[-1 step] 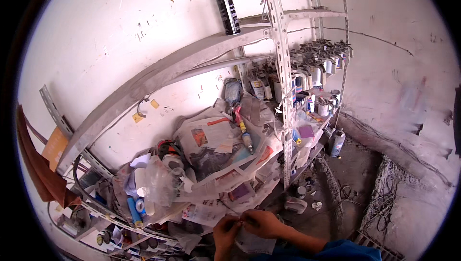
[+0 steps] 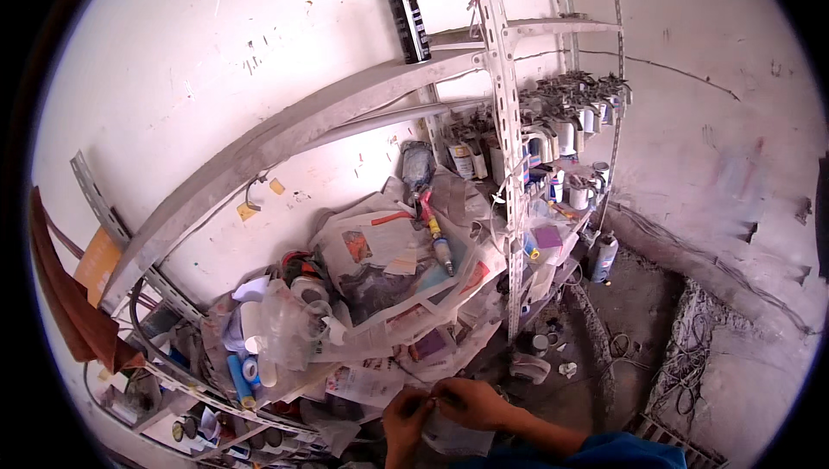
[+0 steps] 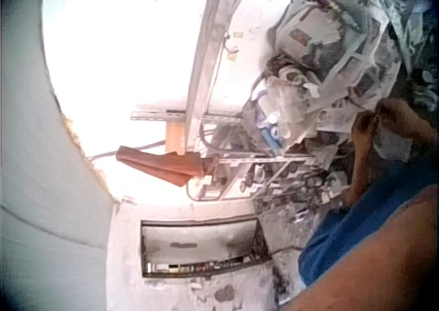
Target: The person opens a door, retrieves a respirator mask and a mixing cup from a storage shelf, and then stirs liquid inside the cup with a plastic strip.
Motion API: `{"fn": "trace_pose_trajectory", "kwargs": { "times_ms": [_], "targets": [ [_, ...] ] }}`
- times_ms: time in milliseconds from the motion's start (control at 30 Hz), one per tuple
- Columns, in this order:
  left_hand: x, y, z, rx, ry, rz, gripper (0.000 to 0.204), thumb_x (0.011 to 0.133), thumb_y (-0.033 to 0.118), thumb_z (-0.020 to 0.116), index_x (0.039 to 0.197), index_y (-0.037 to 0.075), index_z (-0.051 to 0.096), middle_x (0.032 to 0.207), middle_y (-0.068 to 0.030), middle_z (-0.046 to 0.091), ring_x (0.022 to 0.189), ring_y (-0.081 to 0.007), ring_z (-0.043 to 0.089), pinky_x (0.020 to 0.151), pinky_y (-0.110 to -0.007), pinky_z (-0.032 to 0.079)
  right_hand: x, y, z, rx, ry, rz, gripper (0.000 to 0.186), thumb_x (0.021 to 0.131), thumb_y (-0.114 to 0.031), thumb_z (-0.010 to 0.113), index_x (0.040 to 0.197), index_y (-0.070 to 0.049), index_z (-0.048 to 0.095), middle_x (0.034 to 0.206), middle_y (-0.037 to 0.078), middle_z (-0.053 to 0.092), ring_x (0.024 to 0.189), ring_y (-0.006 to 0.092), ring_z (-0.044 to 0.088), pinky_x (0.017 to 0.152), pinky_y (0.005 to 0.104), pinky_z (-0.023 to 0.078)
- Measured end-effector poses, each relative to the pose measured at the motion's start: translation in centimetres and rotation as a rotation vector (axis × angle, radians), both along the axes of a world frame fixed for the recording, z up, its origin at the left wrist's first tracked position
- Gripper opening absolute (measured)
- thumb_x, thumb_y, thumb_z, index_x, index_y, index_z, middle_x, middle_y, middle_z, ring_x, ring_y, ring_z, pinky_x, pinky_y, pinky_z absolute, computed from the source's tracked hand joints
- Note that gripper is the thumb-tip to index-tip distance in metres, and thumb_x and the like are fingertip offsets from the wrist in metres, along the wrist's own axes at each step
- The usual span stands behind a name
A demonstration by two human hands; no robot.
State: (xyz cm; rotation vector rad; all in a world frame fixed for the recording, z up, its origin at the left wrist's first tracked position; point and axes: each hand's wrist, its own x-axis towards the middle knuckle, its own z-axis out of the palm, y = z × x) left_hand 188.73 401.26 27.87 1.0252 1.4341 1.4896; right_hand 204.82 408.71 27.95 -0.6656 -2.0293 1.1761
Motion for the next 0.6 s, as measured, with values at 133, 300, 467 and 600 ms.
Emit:
{"fn": "trace_pose_trajectory", "kwargs": {
  "times_ms": [133, 300, 467, 600],
  "targets": [
    [0.0, -2.0, -1.3, 0.001, -0.009, -0.009, 0.017, 0.083, 0.003, 0.071, 0.097, -0.002, 0.063, 0.091, -0.0089, 0.067, 0.088, -0.0163, 0.064, 0.080, -0.030, 0.050, 0.3, -2.6, 0.1, -0.038, -0.033, -0.037, 0.023, 0.087, -0.022, 0.065, 0.103, -0.007, 0.062, 0.092, 0.016, 0.063, 0.086, 0.0357, 0.063, 0.075, 0.0419, 0.050],
    [0.4, -4.1, -1.8, 0.084, -0.017, -0.041, 0.015, 0.084, -0.002, 0.066, 0.099, -0.002, 0.063, 0.095, -0.0065, 0.065, 0.088, -0.0149, 0.062, 0.082, -0.028, 0.049, 0.5, -4.6, -0.7, 0.022, 0.002, -0.044, 0.022, 0.089, -0.021, 0.062, 0.103, -0.005, 0.061, 0.092, 0.017, 0.063, 0.085, 0.0361, 0.063, 0.075, 0.0420, 0.050],
    [0.7, -5.9, -2.6, 0.185, 0.077, 0.139, 0.013, 0.089, 0.012, 0.066, 0.096, 0.002, 0.061, 0.087, -0.0045, 0.062, 0.079, -0.0141, 0.058, 0.072, -0.029, 0.047, -0.7, -5.8, 0.6, -0.058, -0.109, 0.048, 0.023, 0.091, -0.023, 0.060, 0.102, -0.004, 0.061, 0.092, 0.017, 0.063, 0.087, 0.0357, 0.063, 0.075, 0.0424, 0.049],
    [0.7, -6.9, -2.1, 0.140, 0.193, 0.241, 0.013, 0.092, 0.014, 0.063, 0.098, 0.002, 0.060, 0.088, -0.0053, 0.061, 0.078, -0.0135, 0.057, 0.071, -0.029, 0.045, -2.0, -5.6, -1.2, 0.083, -0.130, 0.115, 0.021, 0.089, -0.020, 0.063, 0.105, -0.005, 0.061, 0.093, 0.016, 0.063, 0.085, 0.0320, 0.064, 0.073, 0.0387, 0.050]
  ]
}}
